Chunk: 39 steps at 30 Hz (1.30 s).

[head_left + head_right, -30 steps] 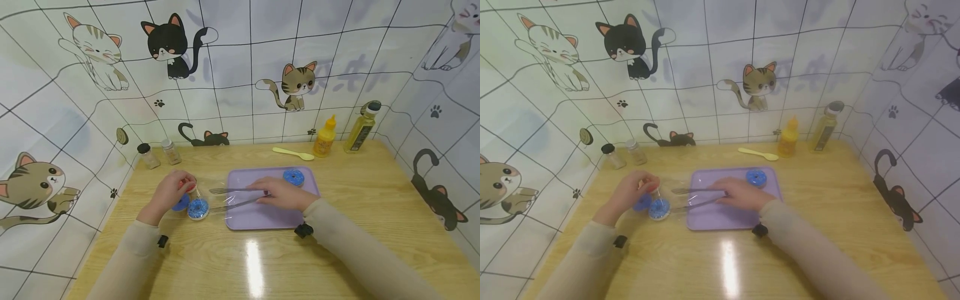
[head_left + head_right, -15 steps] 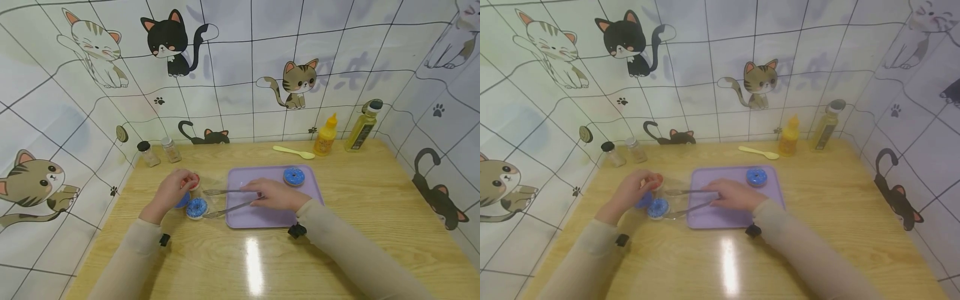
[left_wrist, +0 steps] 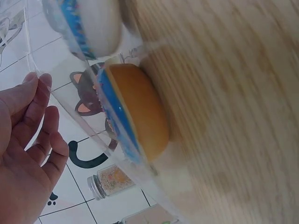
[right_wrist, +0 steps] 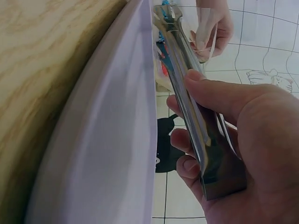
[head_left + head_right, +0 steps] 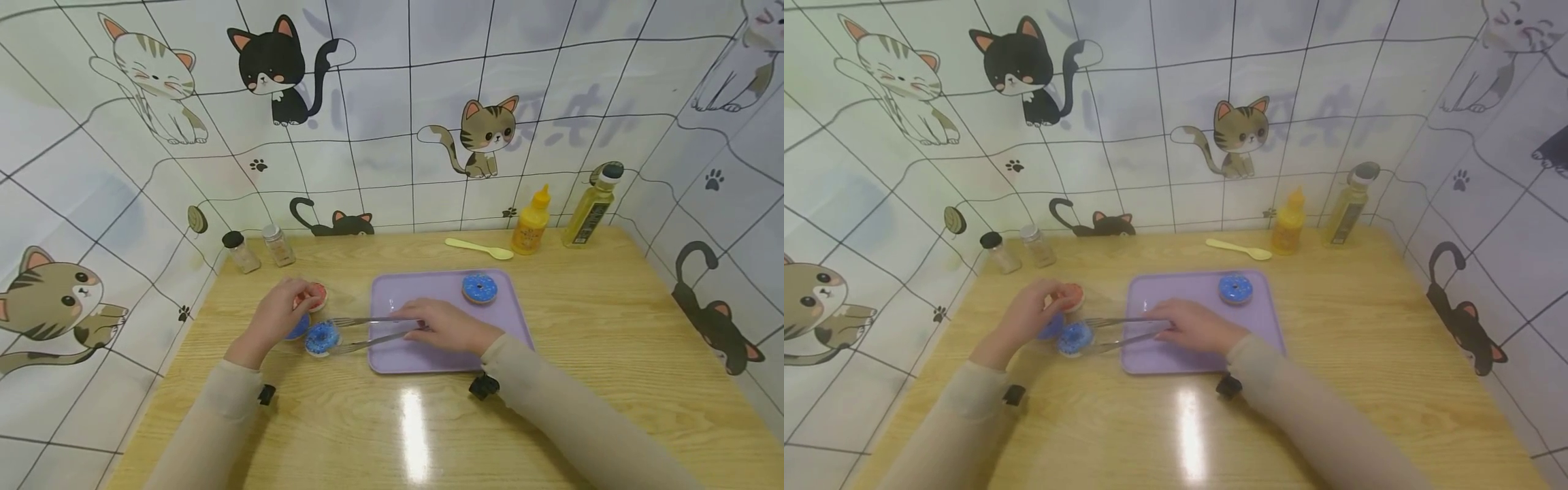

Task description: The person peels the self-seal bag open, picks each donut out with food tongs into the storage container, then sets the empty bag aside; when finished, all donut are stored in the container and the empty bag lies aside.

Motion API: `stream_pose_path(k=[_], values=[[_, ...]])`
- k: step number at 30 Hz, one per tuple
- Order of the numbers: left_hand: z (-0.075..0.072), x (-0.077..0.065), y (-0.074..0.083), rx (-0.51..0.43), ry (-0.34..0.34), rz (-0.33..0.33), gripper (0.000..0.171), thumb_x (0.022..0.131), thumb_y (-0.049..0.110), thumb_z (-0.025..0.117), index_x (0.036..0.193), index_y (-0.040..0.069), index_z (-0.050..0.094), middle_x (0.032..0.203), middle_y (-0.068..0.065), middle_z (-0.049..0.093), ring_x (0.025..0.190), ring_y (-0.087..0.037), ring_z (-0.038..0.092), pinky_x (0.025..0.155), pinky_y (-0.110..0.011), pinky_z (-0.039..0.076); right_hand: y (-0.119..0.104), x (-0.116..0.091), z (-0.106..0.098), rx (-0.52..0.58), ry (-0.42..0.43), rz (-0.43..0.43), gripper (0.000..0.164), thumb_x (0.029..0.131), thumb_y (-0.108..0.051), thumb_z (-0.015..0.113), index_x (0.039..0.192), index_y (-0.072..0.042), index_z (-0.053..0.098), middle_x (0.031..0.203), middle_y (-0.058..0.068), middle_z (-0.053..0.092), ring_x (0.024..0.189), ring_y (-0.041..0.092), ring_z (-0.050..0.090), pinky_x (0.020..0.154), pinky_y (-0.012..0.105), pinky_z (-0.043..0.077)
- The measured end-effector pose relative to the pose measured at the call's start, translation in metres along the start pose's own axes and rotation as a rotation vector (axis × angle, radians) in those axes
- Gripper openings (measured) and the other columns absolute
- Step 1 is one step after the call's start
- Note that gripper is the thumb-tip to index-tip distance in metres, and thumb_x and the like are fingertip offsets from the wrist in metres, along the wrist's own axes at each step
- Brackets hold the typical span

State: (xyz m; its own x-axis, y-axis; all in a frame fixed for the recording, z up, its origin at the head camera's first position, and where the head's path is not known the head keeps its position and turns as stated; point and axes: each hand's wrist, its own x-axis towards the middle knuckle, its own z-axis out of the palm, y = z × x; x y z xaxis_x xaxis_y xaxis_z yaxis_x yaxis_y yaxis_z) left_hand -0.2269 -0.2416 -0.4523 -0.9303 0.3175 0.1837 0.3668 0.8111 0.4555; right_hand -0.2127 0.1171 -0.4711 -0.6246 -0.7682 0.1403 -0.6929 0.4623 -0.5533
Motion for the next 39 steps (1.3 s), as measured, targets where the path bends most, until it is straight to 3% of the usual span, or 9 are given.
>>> stream_pose_path(k=[1, 4, 6, 13, 18, 24, 29, 39], values=[[0.0, 0.0, -0.001, -0.003, 0.001, 0.007, 0.007, 0.099, 0.019, 0.071, 0.1, 0.013, 0.071, 0.093, -0.002, 0.068, 0.085, -0.02, 0.058, 0.095, -0.05, 0.049, 0.0, -0.002, -0.001, 0.003, 0.004, 0.001, 0.045, 0.099, -0.021, 0.07, 0.143, -0.013, 0.062, 0.134, 0.008, 0.067, 0.107, 0.024, 0.067, 0.094, 0.038, 0.053], [-0.001, 0.0, -0.003, -0.003, -0.002, 0.013, 0.007, 0.099, 0.019, 0.072, 0.1, 0.013, 0.071, 0.092, -0.001, 0.068, 0.086, -0.02, 0.058, 0.095, -0.049, 0.049, -0.001, -0.008, -0.004, 0.002, 0.011, -0.003, 0.044, 0.101, -0.021, 0.069, 0.143, -0.013, 0.062, 0.132, 0.009, 0.068, 0.104, 0.024, 0.067, 0.092, 0.038, 0.053], [-0.001, 0.0, -0.005, 0.003, -0.008, 0.002, 0.008, 0.099, 0.021, 0.071, 0.101, 0.013, 0.071, 0.092, 0.0, 0.068, 0.087, -0.019, 0.056, 0.084, -0.043, 0.048, -0.002, -0.014, -0.006, -0.003, 0.017, 0.004, 0.044, 0.101, -0.021, 0.068, 0.144, -0.014, 0.061, 0.132, 0.008, 0.068, 0.105, 0.023, 0.066, 0.092, 0.037, 0.053], [-0.002, -0.001, -0.005, 0.017, -0.022, -0.026, 0.008, 0.1, 0.023, 0.07, 0.098, 0.015, 0.07, 0.092, 0.0, 0.066, 0.089, -0.02, 0.055, 0.08, -0.042, 0.047, -0.004, -0.036, -0.017, -0.014, 0.065, 0.057, 0.046, 0.102, -0.023, 0.068, 0.147, -0.023, 0.059, 0.138, 0.002, 0.065, 0.113, 0.021, 0.063, 0.091, 0.037, 0.051], [0.0, -0.001, -0.011, 0.027, -0.025, -0.035, 0.006, 0.1, 0.02, 0.071, 0.099, 0.013, 0.072, 0.092, -0.001, 0.066, 0.091, -0.021, 0.055, 0.076, -0.039, 0.046, 0.0, -0.056, -0.026, -0.036, 0.12, 0.069, 0.046, 0.101, -0.024, 0.07, 0.146, -0.025, 0.06, 0.137, -0.003, 0.066, 0.105, 0.013, 0.063, 0.085, 0.031, 0.052], [-0.001, -0.002, -0.015, 0.023, -0.025, -0.043, 0.006, 0.101, 0.018, 0.069, 0.1, 0.013, 0.073, 0.094, -0.002, 0.066, 0.092, -0.021, 0.056, 0.077, -0.039, 0.046, 0.007, -0.078, -0.038, -0.045, 0.185, 0.086, 0.047, 0.098, -0.023, 0.073, 0.144, -0.024, 0.062, 0.138, 0.001, 0.066, 0.087, 0.003, 0.057, 0.075, 0.028, 0.052], [-0.004, -0.003, -0.013, 0.008, -0.024, -0.052, 0.006, 0.1, 0.018, 0.07, 0.101, 0.013, 0.073, 0.095, -0.003, 0.066, 0.093, -0.022, 0.056, 0.077, -0.039, 0.045, 0.016, -0.098, -0.046, -0.047, 0.2, 0.146, 0.048, 0.099, -0.025, 0.072, 0.145, -0.028, 0.06, 0.138, 0.0, 0.064, 0.084, 0.003, 0.053, 0.072, 0.025, 0.049], [-0.004, -0.003, -0.018, 0.008, -0.008, -0.042, 0.004, 0.099, 0.017, 0.071, 0.101, 0.014, 0.072, 0.096, -0.003, 0.067, 0.092, -0.024, 0.056, 0.078, -0.039, 0.045, 0.034, -0.13, -0.051, -0.044, 0.253, 0.199, 0.047, 0.098, -0.02, 0.073, 0.144, -0.023, 0.062, 0.12, -0.001, 0.069, 0.077, 0.003, 0.05, 0.067, 0.023, 0.047]])
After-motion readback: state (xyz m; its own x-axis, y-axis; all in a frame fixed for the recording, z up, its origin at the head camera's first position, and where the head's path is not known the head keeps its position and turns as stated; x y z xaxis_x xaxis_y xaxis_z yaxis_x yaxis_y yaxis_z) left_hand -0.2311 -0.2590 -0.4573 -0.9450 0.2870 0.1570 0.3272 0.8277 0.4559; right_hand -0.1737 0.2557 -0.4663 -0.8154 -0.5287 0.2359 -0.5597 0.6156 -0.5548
